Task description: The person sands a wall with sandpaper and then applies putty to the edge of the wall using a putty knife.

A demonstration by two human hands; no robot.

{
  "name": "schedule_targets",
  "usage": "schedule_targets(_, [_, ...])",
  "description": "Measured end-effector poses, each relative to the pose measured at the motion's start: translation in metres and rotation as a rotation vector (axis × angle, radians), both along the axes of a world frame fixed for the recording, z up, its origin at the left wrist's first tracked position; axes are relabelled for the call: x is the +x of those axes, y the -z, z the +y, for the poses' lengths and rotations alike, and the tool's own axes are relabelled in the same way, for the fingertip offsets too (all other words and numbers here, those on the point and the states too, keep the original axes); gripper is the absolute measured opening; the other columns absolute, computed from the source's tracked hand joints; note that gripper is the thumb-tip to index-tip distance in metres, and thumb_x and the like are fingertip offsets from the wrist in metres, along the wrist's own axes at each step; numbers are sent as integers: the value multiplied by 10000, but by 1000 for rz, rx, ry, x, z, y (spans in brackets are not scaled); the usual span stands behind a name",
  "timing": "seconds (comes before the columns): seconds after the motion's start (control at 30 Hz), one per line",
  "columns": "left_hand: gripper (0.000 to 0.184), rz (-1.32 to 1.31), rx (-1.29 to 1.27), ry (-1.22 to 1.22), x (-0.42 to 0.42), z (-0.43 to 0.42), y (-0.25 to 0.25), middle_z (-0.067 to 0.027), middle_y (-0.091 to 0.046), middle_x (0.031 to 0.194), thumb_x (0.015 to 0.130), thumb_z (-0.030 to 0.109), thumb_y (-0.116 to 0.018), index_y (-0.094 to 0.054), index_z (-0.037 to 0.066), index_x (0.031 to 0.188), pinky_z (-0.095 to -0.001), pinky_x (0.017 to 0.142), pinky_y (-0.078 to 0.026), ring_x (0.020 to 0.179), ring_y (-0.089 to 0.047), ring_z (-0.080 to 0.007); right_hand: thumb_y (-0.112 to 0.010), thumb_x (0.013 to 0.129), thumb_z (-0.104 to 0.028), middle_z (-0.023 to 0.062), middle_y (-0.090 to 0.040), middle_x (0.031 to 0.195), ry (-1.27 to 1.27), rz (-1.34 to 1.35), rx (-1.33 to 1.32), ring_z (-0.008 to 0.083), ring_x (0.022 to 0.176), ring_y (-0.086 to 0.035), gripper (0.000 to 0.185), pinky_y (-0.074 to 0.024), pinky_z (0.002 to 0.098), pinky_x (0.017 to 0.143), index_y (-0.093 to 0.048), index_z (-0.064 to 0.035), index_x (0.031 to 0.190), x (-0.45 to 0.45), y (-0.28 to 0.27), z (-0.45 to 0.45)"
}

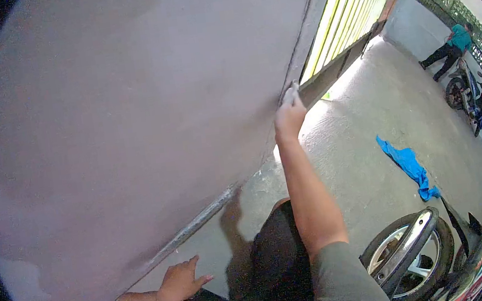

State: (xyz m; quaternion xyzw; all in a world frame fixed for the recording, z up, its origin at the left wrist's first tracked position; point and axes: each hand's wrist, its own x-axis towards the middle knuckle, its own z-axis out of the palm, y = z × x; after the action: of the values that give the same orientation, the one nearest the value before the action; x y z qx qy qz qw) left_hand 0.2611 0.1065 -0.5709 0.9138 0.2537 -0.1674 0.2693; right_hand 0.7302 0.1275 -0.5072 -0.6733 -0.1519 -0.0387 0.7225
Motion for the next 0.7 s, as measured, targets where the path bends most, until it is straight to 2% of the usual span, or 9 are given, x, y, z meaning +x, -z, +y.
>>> schedule_targets(0.07, [803, -24, -10, -5, 1, 3, -2, -290, -672, 1050, 888, 594, -611, -498, -45, 1360, -513, 870, -508, 969, -661, -437, -426, 1069, -260, 188, -561, 1413, 43, -81, -9, 275, 1323, -518, 469, -381, 324, 1088, -502, 74, 1389, -19, 2, 5])
schedule_targets(0.13, [804, 30, 2, -9, 2, 1, -8, -294, -674, 1035, 884, 592, -617, -499, -45, 1360, -518, 869, -508, 970, -660, -439, -423, 1069, -253, 190, -550, 1424, 20, -55, -31, 270, 1347, -497, 466, -370, 318, 1101, -495, 74, 1394, -12, -12, -1])
schedule_targets(0.2, [804, 29, -1, -7, 3, 0, -8, -294, -675, 1029, 883, 591, -619, -499, -45, 1360, -520, 868, -509, 972, -660, -439, -426, 1067, -253, 191, -553, 1420, -2, -45, 71, 268, 1348, -497, 462, -366, 316, 1106, -510, 74, 1382, 2, -11, 3])
schedule_targets(0.37, [811, 53, -14, -17, 5, 0, -8, -295, -676, 1015, 875, 592, -626, -500, -43, 1363, -525, 860, -510, 966, -659, -441, -425, 1066, -233, 188, -513, 1461, -21, -50, -48, 247, 1371, -470, 459, -350, 308, 1117, -492, 82, 1393, -16, -12, -4])
schedule_targets(0.47, [816, 28, 22, 2, 4, 0, -4, -295, -675, 1029, 870, 592, -632, -497, -41, 1366, -526, 869, -510, 976, -657, -443, -426, 1064, -224, 185, -497, 1476, -21, -35, 116, 241, 1385, -454, 462, -340, 306, 1124, -478, 89, 1400, 0, -6, 1])
schedule_targets(0.57, [819, 20, -25, -17, 5, 2, -4, -294, -676, 1026, 867, 592, -636, -496, -43, 1365, -522, 875, -512, 969, -660, -445, -419, 1066, -223, 192, -495, 1476, -3, -121, -24, 242, 1385, -454, 463, -335, 299, 1128, -476, 94, 1398, -25, -8, -2])
schedule_targets(0.67, [819, 51, 19, 9, 8, -1, -9, -294, -678, 1023, 870, 589, -635, -491, -45, 1368, -515, 880, -514, 973, -660, -446, -426, 1065, -244, 201, -490, 1477, -30, -94, 80, 243, 1385, -452, 482, -339, 298, 1125, -465, 98, 1403, -13, -17, -2])
schedule_targets(0.7, [809, 74, -4, 2, 9, -1, -12, -272, -677, 1051, 881, 590, -619, -490, -44, 1367, -513, 893, -497, 997, -656, -422, -436, 1064, -263, 210, -527, 1440, -87, 70, -13, 241, 1358, -482, 472, -363, 302, 1107, -501, 79, 1383, -17, -17, -7])
